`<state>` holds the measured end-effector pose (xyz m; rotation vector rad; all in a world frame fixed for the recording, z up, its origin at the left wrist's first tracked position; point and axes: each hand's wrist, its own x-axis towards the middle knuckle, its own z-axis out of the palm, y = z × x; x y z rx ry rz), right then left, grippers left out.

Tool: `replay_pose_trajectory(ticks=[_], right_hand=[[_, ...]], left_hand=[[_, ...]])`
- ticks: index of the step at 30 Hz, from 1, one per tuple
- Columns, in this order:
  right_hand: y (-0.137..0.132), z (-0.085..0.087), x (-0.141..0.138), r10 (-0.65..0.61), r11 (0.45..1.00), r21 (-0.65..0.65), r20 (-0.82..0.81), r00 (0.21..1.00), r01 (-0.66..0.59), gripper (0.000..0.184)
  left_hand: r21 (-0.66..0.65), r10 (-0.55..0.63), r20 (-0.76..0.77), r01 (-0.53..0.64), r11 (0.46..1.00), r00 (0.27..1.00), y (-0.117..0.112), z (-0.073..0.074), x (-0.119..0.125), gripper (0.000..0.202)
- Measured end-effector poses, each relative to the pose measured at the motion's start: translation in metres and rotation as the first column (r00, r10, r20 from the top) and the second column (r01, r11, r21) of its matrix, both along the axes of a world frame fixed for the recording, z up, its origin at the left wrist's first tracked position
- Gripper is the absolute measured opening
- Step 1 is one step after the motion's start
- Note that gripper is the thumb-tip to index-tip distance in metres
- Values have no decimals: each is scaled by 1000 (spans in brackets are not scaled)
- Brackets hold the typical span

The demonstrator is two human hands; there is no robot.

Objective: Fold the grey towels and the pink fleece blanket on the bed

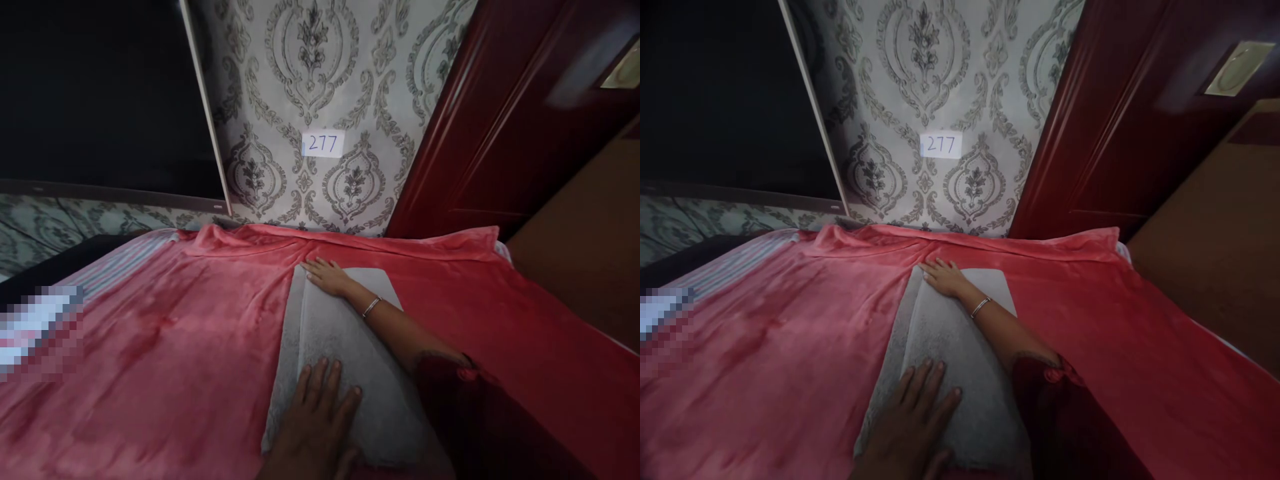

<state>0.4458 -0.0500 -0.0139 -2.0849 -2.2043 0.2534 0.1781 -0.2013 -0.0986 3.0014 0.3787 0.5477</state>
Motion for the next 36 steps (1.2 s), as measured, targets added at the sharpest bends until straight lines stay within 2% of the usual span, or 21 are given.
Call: replay_pose_trajectory(ticks=[4,8,11,14,18,21,23,25,27,31,36], right_hand=[[9,0,4,-51,998,-24,-39,998,50,57],[10,6,3,-72,997,13,-67,995,73,58],[-6,17,6,-79,993,78,-74,994,85,60],[-49,25,15,-44,989,140,-77,996,54,62],[-137,22,29,13,992,126,-53,998,-7,62],[-188,12,32,36,997,74,-38,999,-33,59],[-203,5,32,47,997,55,-34,998,-45,58],[-204,-1,32,61,996,64,-22,998,-60,58],[-195,-5,35,65,994,89,-5,998,-64,58],[-163,-11,52,3,993,121,1,1000,-3,59],[-120,-15,83,-93,990,98,-44,995,97,59]], left_hand=[[13,6,4,-6,1000,1000,1,0,-2,93],[20,26,6,-27,999,1000,-3,17,-4,86],[37,42,14,-42,998,999,-5,28,-6,78],[64,23,27,-25,998,999,-1,33,-9,72],[54,21,21,-23,998,1000,-3,43,-3,64],[20,-28,-15,28,999,1000,-23,56,19,63],[-10,-135,-52,134,991,990,-43,57,38,65],[-22,-205,-63,204,979,977,-61,49,57,69],[3,-186,-54,186,982,981,-73,33,70,76],[58,-157,-50,160,985,986,-77,5,75,88],[60,-195,-57,199,978,979,-71,2,70,90]])
